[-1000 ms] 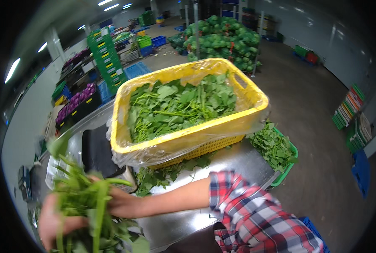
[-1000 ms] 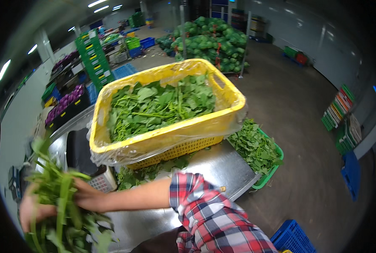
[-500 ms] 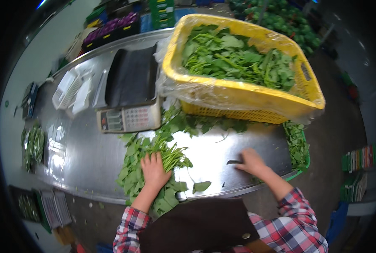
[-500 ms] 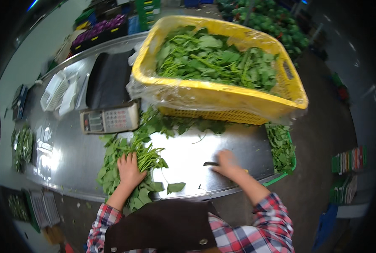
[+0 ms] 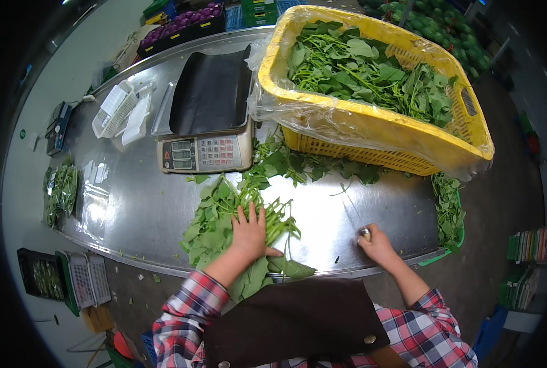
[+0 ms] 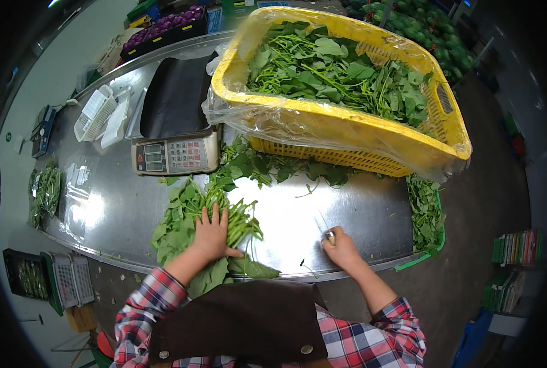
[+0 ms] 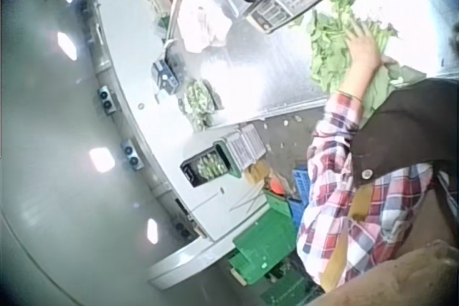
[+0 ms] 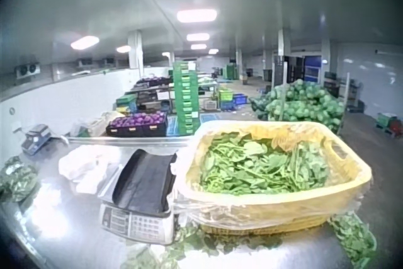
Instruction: The person picks up leafy vegetables from a yellow crate and a pile on a metal table, weighs them on a scale, and places them into plastic bags using a black funnel-like tool.
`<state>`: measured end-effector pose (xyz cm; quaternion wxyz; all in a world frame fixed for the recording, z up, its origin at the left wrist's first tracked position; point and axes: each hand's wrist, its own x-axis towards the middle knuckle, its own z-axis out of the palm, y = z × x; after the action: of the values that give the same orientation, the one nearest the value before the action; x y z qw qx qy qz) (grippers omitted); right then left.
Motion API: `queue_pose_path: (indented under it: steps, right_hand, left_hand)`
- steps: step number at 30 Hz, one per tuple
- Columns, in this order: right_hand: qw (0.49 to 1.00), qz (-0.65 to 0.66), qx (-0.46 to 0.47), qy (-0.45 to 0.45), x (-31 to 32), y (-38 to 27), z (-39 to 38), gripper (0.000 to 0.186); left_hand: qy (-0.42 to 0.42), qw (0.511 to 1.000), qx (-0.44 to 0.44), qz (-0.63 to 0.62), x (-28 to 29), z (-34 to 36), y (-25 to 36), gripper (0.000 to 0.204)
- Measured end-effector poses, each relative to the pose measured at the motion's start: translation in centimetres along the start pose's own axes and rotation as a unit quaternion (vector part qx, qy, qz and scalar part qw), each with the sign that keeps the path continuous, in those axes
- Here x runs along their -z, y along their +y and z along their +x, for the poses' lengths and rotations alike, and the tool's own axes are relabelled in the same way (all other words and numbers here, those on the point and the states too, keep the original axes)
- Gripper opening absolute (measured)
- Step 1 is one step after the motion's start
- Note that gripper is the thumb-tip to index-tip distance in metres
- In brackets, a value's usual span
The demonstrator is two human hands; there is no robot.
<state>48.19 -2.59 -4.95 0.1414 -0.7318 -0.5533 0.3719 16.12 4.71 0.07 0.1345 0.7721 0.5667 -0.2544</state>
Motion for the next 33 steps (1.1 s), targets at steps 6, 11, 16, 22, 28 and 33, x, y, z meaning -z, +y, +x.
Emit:
queue_pose_path:
  steps: [6,11,16,22,28,33]
  right_hand:
    - [0.987,0.06,0.139,-0.056,-4.6,-6.8,-1.0,0.033]
    - [0.949,0.069,0.296,-0.078,-11.0,-12.2,2.4,0.033]
    - [0.943,0.0,0.327,-0.067,-14.0,-15.1,7.8,0.032]
    - [0.976,-0.077,0.185,-0.081,-16.2,-17.9,9.4,0.026]
    - [0.966,-0.131,0.172,-0.14,-12.2,-12.2,7.6,0.026]
    - [0.978,-0.15,0.082,-0.121,-4.6,-4.7,2.7,0.027]
  left_hand:
    - [0.117,0.977,0.135,-0.114,-0.4,2.2,-5.4,0.101]
    - [-0.024,0.931,0.132,-0.341,0.1,4.1,-11.5,0.088]
    - [0.011,0.914,0.095,-0.395,-2.2,4.5,-12.5,0.086]
    - [-0.003,0.947,0.109,-0.303,-2.7,4.4,-11.4,0.092]
    - [0.036,0.97,0.066,-0.231,-4.3,3.2,-10.0,0.107]
    - [0.043,0.976,0.165,-0.137,-4.2,3.4,-9.2,0.122]
